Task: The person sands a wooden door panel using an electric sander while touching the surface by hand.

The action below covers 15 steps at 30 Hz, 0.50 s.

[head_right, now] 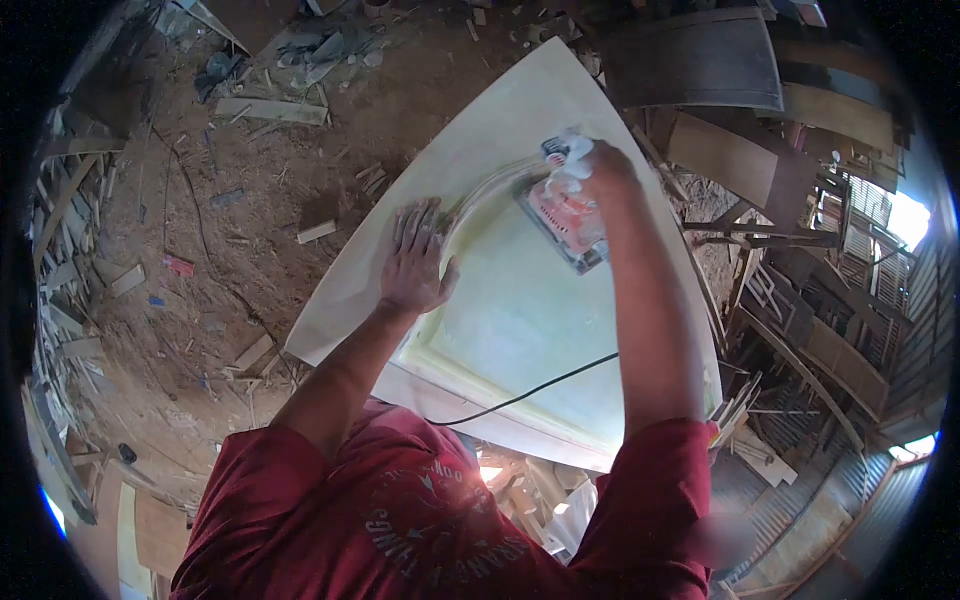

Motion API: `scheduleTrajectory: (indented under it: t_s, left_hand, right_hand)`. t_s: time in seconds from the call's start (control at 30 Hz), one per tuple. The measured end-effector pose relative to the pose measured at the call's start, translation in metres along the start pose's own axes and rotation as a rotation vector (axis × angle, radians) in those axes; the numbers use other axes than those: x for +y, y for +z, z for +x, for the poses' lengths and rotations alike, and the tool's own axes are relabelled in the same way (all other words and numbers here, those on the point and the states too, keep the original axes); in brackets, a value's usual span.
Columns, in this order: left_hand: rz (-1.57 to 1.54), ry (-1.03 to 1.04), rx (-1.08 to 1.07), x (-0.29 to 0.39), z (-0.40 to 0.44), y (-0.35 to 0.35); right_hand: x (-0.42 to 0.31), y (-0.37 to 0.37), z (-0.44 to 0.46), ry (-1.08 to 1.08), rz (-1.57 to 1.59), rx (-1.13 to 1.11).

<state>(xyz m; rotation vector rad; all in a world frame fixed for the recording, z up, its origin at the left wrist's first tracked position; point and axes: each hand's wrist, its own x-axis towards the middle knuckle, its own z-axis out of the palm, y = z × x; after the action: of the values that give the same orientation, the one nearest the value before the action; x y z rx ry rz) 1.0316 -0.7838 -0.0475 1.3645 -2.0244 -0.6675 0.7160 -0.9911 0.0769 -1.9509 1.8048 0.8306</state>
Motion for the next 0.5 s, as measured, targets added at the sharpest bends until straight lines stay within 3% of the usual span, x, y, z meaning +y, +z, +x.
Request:
scheduleTrajectory:
  t_s: [0.13, 0.27, 0.33, 0.4, 0.5]
  left_hand:
    - [-0.016, 0.034, 0.033, 0.002, 0.001, -0.004]
    - [-0.038, 0.041, 0.032, -0.002, -0.002, 0.003]
    - [-0.064, 0.034, 0.037, -0.004, -0.003, 0.006]
    - [-0.076, 0.031, 0.049, -0.005, -0.003, 0.006]
    - [-0.068, 0.03, 0.061, -0.004, -0.002, 0.006]
  right_hand:
    - [-0.057, 0.002, -0.039, 0.012, -0.035, 0.096]
    - [-0.113, -0.002, -0.059, 0.057, 0.112, -0.078]
    - [-0.14, 0.0, -0.096, 0.039, 0.104, 0.059]
    - [-0.144, 0.026, -0.122, 0.153, 0.098, 0.129]
    - [-0.143, 0.048, -0.196, 0.121, 0.306, 0.431]
